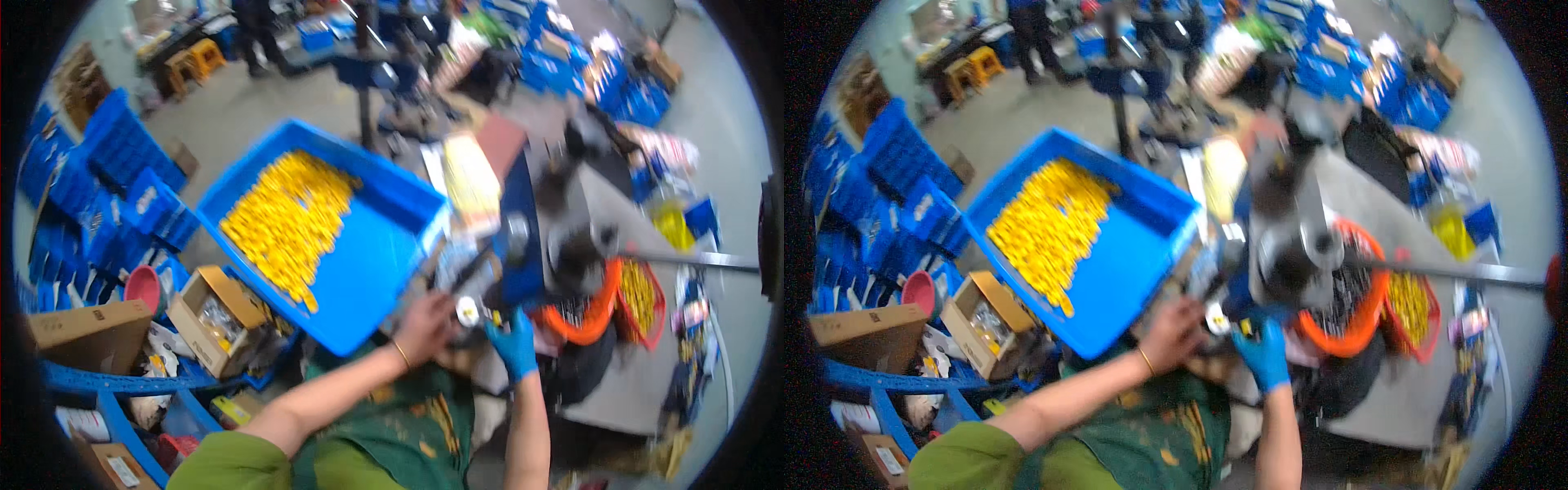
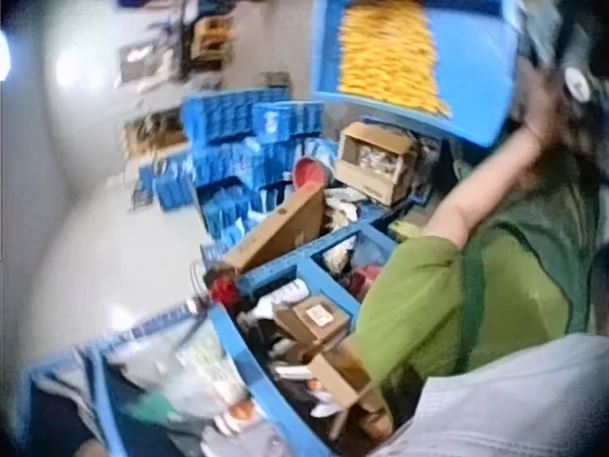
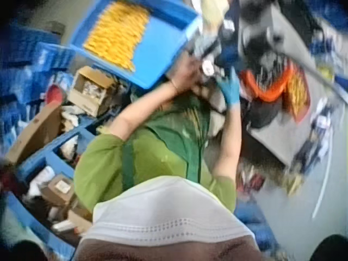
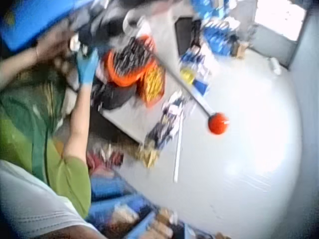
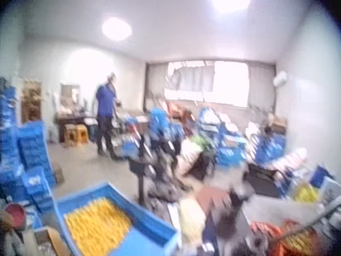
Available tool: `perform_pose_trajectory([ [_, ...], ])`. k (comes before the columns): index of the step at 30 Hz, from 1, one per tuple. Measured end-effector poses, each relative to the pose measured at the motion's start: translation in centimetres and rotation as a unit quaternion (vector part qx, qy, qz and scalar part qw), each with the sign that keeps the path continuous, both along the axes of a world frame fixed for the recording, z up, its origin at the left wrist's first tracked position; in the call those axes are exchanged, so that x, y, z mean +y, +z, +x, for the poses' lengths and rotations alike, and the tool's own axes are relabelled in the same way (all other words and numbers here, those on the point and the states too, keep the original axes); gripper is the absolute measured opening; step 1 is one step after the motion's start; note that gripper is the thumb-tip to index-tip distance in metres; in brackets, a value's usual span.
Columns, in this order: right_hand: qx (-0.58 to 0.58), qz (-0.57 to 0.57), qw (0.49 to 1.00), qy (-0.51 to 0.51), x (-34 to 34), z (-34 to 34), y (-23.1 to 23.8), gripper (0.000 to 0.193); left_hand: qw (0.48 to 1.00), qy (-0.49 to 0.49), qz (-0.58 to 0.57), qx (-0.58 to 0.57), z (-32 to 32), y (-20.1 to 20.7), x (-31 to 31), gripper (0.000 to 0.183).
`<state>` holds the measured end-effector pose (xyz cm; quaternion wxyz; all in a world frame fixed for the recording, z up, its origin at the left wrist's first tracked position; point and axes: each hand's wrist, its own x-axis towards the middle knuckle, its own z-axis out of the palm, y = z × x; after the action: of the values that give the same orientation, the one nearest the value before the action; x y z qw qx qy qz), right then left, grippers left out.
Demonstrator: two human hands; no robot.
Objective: The person picks up a yellow plastic part from a blue bin, places it onto the base of a press machine, and pulls the lever to press it. They then remove the pressed part and place it into a basket, repeating this process for several parts.
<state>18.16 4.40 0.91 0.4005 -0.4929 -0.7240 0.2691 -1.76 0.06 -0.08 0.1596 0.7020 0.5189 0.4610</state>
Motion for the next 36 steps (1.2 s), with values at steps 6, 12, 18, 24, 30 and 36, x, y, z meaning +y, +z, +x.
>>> perform_pose_trajectory([
  [6, -0.118, -0.029, 0.992, 0.023, -0.1, -0.5, 3.0, 0.024, 0.997, 0.056, -0.048, -0.038, -1.6, 1.0, -1.4, 0.024],
  [12, -0.151, 0.021, 0.983, 0.100, 0.9, -1.5, 2.9, 0.029, 0.996, 0.050, -0.038, -0.058, -1.5, 1.5, -1.8, 0.024],
  [18, -0.183, -0.014, 0.971, 0.155, 2.1, -2.8, 2.1, 0.031, 0.996, 0.051, -0.034, -0.061, -1.2, 1.9, -2.0, 0.024],
  [24, -0.041, -0.122, 0.985, 0.117, 1.6, -1.6, 0.2, 0.037, 0.997, 0.045, -0.025, -0.065, -1.1, 1.5, -1.9, 0.025],
  [30, 0.076, 0.039, 0.996, -0.035, 3.4, 3.5, 16.7, 0.040, 0.999, -0.005, -0.038, -0.030, -0.6, 1.6, -1.5, 0.042],
  [36, 0.456, -0.002, 0.826, 0.332, 0.3, 6.2, 36.2, 0.056, 0.995, -0.027, -0.046, 0.088, 0.4, 1.2, -0.8, 0.047],
])
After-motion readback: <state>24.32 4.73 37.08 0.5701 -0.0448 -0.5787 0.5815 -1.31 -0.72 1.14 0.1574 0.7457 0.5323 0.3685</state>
